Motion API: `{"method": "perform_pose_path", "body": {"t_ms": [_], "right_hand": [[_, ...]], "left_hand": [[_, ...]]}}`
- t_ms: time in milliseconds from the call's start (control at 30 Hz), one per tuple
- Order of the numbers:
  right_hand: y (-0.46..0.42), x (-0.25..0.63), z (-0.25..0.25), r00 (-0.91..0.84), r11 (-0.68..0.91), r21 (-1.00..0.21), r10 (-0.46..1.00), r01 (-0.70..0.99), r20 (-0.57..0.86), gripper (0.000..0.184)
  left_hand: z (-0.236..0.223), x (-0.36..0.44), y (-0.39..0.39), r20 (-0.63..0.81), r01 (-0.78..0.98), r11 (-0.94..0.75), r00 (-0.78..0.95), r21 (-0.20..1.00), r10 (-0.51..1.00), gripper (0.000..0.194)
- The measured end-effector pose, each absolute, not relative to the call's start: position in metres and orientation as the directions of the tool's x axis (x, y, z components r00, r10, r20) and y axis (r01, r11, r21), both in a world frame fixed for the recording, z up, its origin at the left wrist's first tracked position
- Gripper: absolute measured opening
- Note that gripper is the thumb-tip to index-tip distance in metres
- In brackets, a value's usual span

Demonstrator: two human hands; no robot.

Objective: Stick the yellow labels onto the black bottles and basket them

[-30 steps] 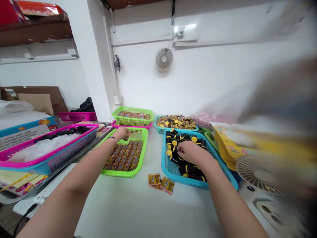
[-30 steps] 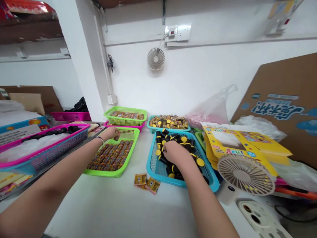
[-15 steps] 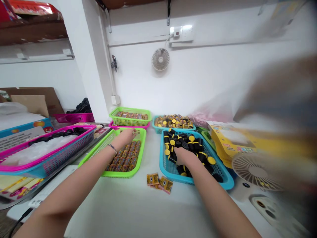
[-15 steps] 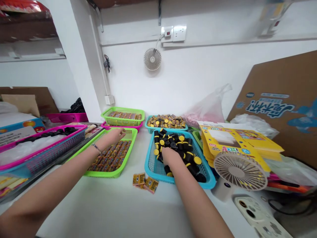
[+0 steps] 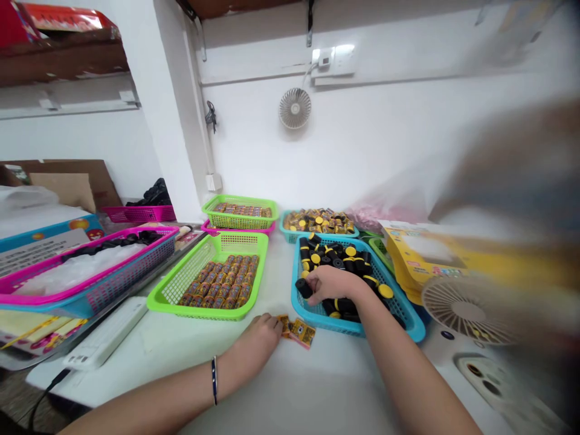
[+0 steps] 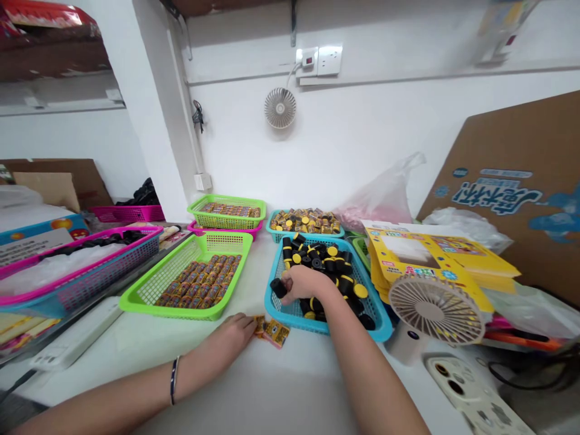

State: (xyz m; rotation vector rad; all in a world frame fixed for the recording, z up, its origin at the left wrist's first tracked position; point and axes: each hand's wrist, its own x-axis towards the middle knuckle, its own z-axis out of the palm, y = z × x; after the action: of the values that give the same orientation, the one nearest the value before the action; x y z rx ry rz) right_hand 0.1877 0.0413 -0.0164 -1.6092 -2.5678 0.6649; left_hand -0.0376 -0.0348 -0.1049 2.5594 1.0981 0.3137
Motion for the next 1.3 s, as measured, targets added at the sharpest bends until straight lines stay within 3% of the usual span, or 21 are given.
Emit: {"method": "perform_pose_path", "body": {"t_ms": [200, 400, 500, 600, 733, 767, 867, 1000, 1133, 1300], "right_hand": [[0.033, 0.197, 0.000, -0.433, 0.330, -0.546, 0.899, 0.770, -0.068, 0.020], [0.021, 0.207, 0.015, -0.315, 0.234, -0.650, 0.949, 0.723, -0.009, 0.055], [0.013, 0.205, 0.021, -0.276, 0.224, -0.696, 0.960, 0.683, 0.038, 0.056], [0.006, 0.199, 0.025, -0.256, 0.285, -0.795, 0.952, 0.535, 0.169, 0.050], [-0.002, 0.196, 0.029, -0.197, 0.391, -0.835, 0.920, 0.387, 0.339, 0.043], [-0.005, 0.196, 0.030, -0.180, 0.398, -0.835, 0.917, 0.379, 0.355, 0.042], [-0.015, 0.195, 0.038, -0.109, 0.426, -0.842, 0.903, 0.330, 0.415, 0.044], [-0.027, 0.190, 0.048, -0.016, 0.563, -0.809, 0.822, 0.167, 0.569, 0.039], [-0.034, 0.185, 0.049, -0.050, 0.618, -0.781, 0.786, 0.094, 0.616, 0.027], [-0.038, 0.181, 0.048, -0.117, 0.605, -0.789, 0.796, 0.106, 0.594, 0.028]], "left_hand": [[-0.113, -0.040, -0.039, -0.003, 0.762, -0.565, 0.597, 0.317, 0.802, 0.032], [-0.092, -0.041, -0.035, -0.002, 0.777, -0.523, 0.559, 0.350, 0.829, 0.028], [-0.057, -0.041, -0.037, 0.118, 0.704, -0.507, 0.525, 0.498, 0.843, 0.023], [-0.014, -0.040, -0.035, 0.326, 0.566, -0.550, 0.454, 0.614, 0.830, 0.042], [0.025, -0.035, -0.024, 0.481, 0.474, -0.592, 0.345, 0.652, 0.806, 0.007], [0.030, -0.033, -0.021, 0.488, 0.449, -0.583, 0.319, 0.678, 0.813, 0.008], [0.032, -0.028, -0.014, 0.500, 0.425, -0.557, 0.249, 0.713, 0.830, 0.040], [0.028, -0.024, -0.015, 0.471, 0.407, -0.555, 0.294, 0.726, 0.832, 0.078], [0.027, -0.027, -0.018, 0.435, 0.415, -0.590, 0.412, 0.693, 0.801, 0.079], [0.024, -0.034, -0.018, 0.476, 0.401, -0.689, 0.513, 0.603, 0.715, 0.075]]}}
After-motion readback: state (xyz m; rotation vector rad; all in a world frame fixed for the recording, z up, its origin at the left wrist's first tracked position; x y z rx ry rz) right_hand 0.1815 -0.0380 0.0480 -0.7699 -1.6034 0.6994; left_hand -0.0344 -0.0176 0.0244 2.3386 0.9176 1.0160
